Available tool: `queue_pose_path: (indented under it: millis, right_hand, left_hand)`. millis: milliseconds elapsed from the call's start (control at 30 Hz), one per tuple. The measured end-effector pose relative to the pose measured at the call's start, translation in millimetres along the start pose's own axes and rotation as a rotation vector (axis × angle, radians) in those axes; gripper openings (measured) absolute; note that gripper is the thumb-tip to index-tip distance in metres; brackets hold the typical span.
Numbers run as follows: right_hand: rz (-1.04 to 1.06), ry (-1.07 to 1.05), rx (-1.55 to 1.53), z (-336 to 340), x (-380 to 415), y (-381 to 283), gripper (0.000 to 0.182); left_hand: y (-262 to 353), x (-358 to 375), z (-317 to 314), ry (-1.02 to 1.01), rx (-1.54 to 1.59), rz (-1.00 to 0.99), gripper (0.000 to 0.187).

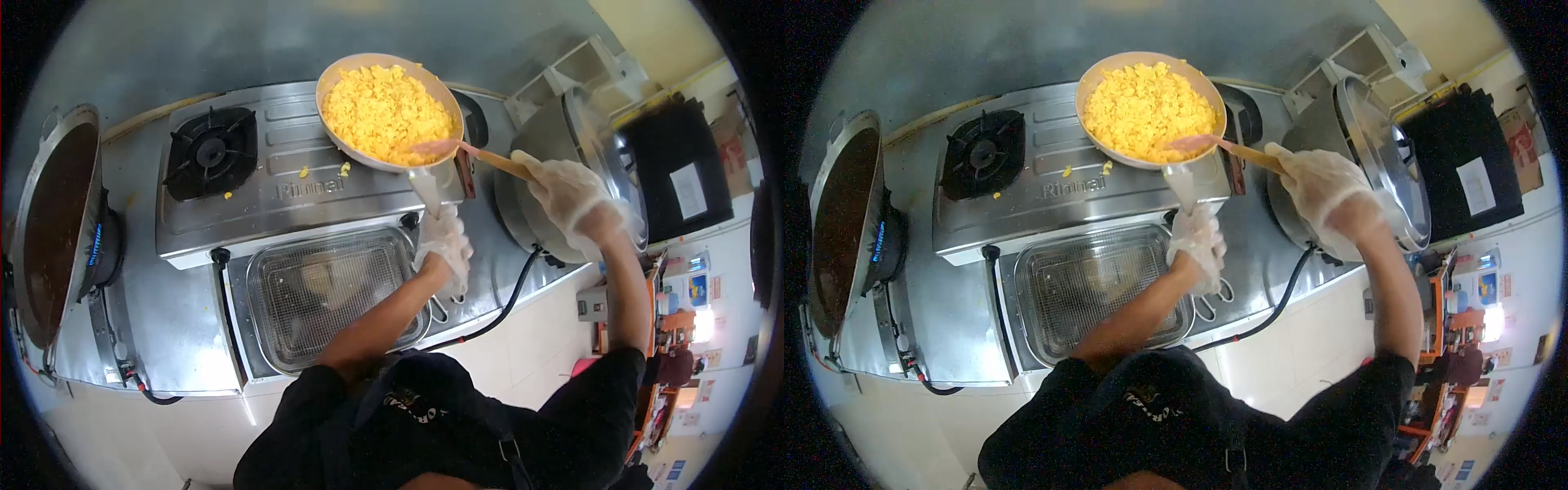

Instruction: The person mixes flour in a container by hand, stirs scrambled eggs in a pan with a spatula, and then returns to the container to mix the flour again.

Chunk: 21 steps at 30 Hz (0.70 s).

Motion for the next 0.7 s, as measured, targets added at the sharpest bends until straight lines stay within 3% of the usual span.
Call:
queue_pose_path:
  millis: [100,133,167,267,333,400,467,500,533,600,667,700]
  right_hand:
    - [-0.029,-0.038,0.253,17,1,-16,0.039]
    - [-0.034,0.02,0.184,2,-19,-23,0.039]
    - [-0.038,0.061,0.107,-22,-43,-30,0.04]
    - [-0.022,0.087,-0.002,-53,-40,-38,0.04]
    - [-0.024,0.088,-0.024,-42,-44,-36,0.043]
    - [-0.067,0.045,-0.104,-36,-45,-47,0.049]
    - [0.118,0.168,0.053,-66,-49,-56,0.048]
    - [0.063,0.09,0.018,-64,-54,-48,0.044]
    - [0.02,0.007,-0.019,-50,-55,-46,0.041]
    - [0.105,0.054,-0.007,-29,-60,-40,0.036]
    - [0.241,0.269,0.023,-54,-69,-45,0.039]
    - [0.258,0.333,-0.025,-62,-69,-47,0.041]
  left_hand:
    - [0,1,12,0.004,-0.114,0.008,0.016]
    - [0,-3,16,-0.01,-0.158,0.0,0.016]
    - [1,4,14,-0.131,0.026,0.137,0.019]
    - [-7,-18,32,-0.181,-0.099,-0.117,0.024]
    - [2,-16,56,-0.316,0.017,0.135,0.027]
    - [-2,0,43,-0.367,0.199,0.18,0.028]
    - [0,17,8,-0.083,-0.189,0.014,0.03]
    - [-27,-21,41,-0.172,0.343,0.16,0.03]
    - [-7,-10,52,-0.518,0.242,0.137,0.028]
    - [6,5,51,-0.342,-0.145,0.059,0.025]
    - [-22,0,32,-0.262,0.228,0.12,0.024]
    - [-24,-1,29,-0.166,0.163,0.174,0.022]
Point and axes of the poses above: each hand's wrist, its own x-axis away from the middle knuckle, its own z-axis out of the back of the hand, y = z × x, the point moved 3 cm from there along -x, towards the middle knuckle, and after that the axes turned 8 degrees about -y, right-handed, at the moved point
